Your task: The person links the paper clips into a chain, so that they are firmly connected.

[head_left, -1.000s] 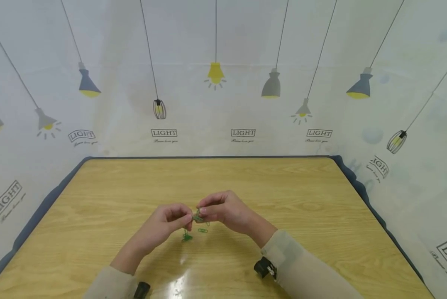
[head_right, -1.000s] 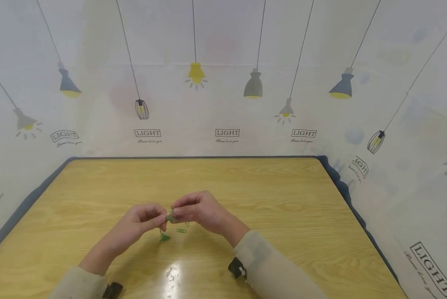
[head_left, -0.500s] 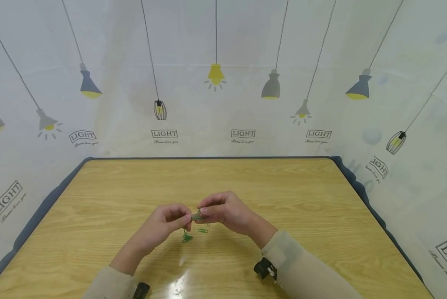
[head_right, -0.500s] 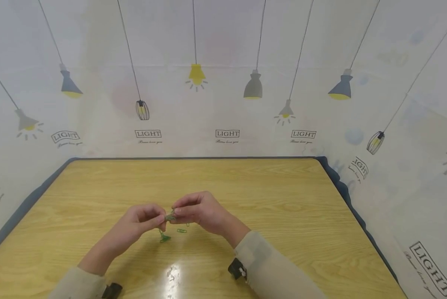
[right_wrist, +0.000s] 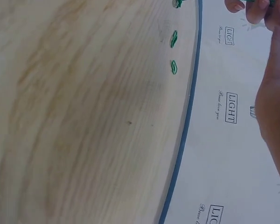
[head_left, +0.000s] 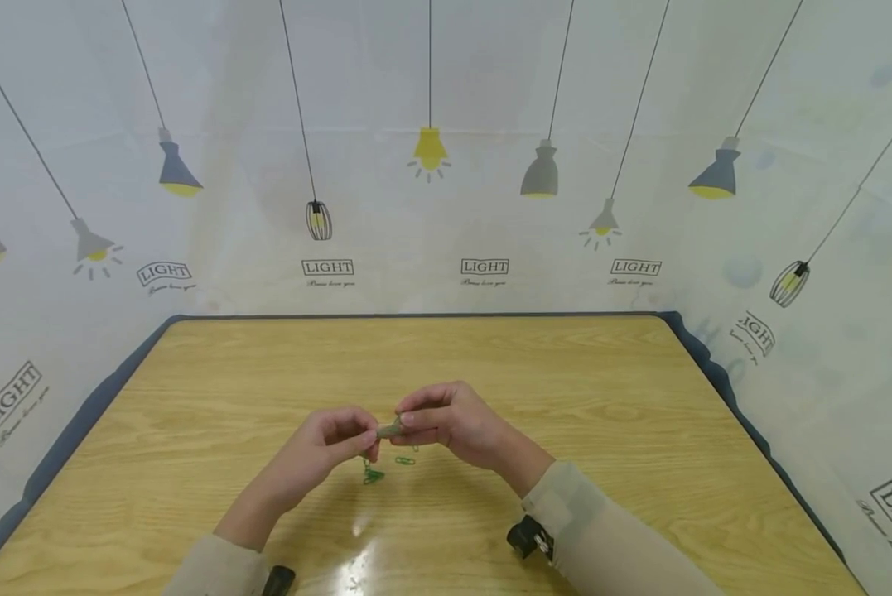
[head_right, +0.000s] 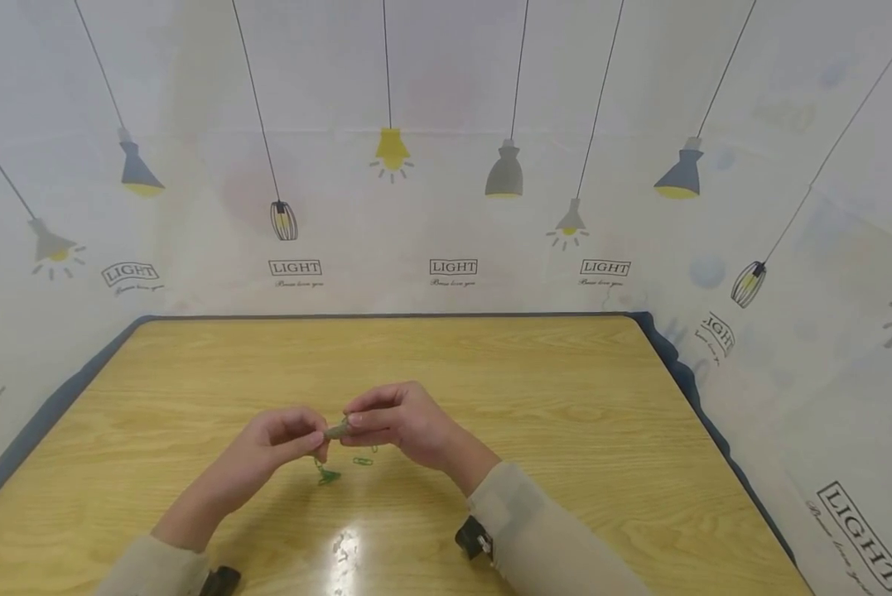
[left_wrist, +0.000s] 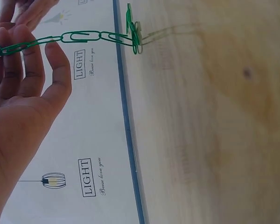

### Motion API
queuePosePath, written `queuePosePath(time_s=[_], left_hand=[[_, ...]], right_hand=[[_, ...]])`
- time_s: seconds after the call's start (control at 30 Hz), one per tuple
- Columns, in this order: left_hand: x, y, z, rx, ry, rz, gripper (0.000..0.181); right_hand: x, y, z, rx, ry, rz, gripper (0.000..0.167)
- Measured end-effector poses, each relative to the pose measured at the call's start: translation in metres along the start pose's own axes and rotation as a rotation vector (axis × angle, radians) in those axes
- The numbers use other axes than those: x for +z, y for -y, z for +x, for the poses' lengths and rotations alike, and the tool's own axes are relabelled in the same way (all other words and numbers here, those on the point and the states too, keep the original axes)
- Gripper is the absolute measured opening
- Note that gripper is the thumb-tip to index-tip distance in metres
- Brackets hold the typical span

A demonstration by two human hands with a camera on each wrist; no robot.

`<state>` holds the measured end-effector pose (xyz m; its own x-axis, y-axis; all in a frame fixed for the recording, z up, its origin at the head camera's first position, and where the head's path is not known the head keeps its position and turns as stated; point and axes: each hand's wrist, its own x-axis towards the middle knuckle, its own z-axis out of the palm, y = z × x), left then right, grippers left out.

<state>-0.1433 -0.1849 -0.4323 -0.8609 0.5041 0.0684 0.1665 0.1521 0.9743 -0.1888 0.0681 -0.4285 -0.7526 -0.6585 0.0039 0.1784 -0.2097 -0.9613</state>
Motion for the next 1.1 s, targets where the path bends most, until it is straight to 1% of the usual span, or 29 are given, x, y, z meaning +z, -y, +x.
queuePosePath(time_s=[0.13, 0.23, 0.33, 0.4, 0.63, 0.77, 0.87, 0.97, 1.1], left_hand=[[-0.001, 0.003, 0.000, -0.003, -0.002, 0.023, 0.028], [0.000, 0.002, 0.000, -0.010, 0.003, 0.058, 0.027], [0.002, 0.001, 0.002, -0.021, -0.004, 0.085, 0.023], [0.003, 0.000, 0.003, -0.026, -0.018, 0.102, 0.021], [0.006, -0.002, 0.004, -0.016, -0.062, 0.109, 0.023], [0.005, -0.003, 0.003, -0.030, -0.083, 0.127, 0.023], [0.004, -0.003, 0.003, -0.047, -0.099, 0.136, 0.023], [0.001, -0.001, 0.002, -0.067, -0.114, 0.141, 0.025], [-0.002, 0.002, 0.000, -0.072, -0.118, 0.134, 0.028]], right_hand=[[0.000, 0.002, 0.000, -0.021, -0.052, -0.097, 0.014], [0.001, 0.004, -0.001, -0.038, -0.067, -0.159, 0.020], [0.002, 0.005, -0.001, -0.042, -0.063, -0.197, 0.027], [0.003, 0.005, -0.002, -0.041, -0.058, -0.211, 0.028], [0.003, 0.005, -0.003, -0.011, -0.049, -0.245, 0.022], [-0.001, 0.005, -0.004, 0.004, -0.022, -0.272, 0.023], [-0.006, 0.006, -0.003, 0.035, -0.007, -0.307, 0.025], [-0.014, 0.006, -0.002, 0.072, -0.004, -0.404, 0.028], [-0.024, 0.006, 0.001, 0.123, 0.003, -0.625, 0.028]])
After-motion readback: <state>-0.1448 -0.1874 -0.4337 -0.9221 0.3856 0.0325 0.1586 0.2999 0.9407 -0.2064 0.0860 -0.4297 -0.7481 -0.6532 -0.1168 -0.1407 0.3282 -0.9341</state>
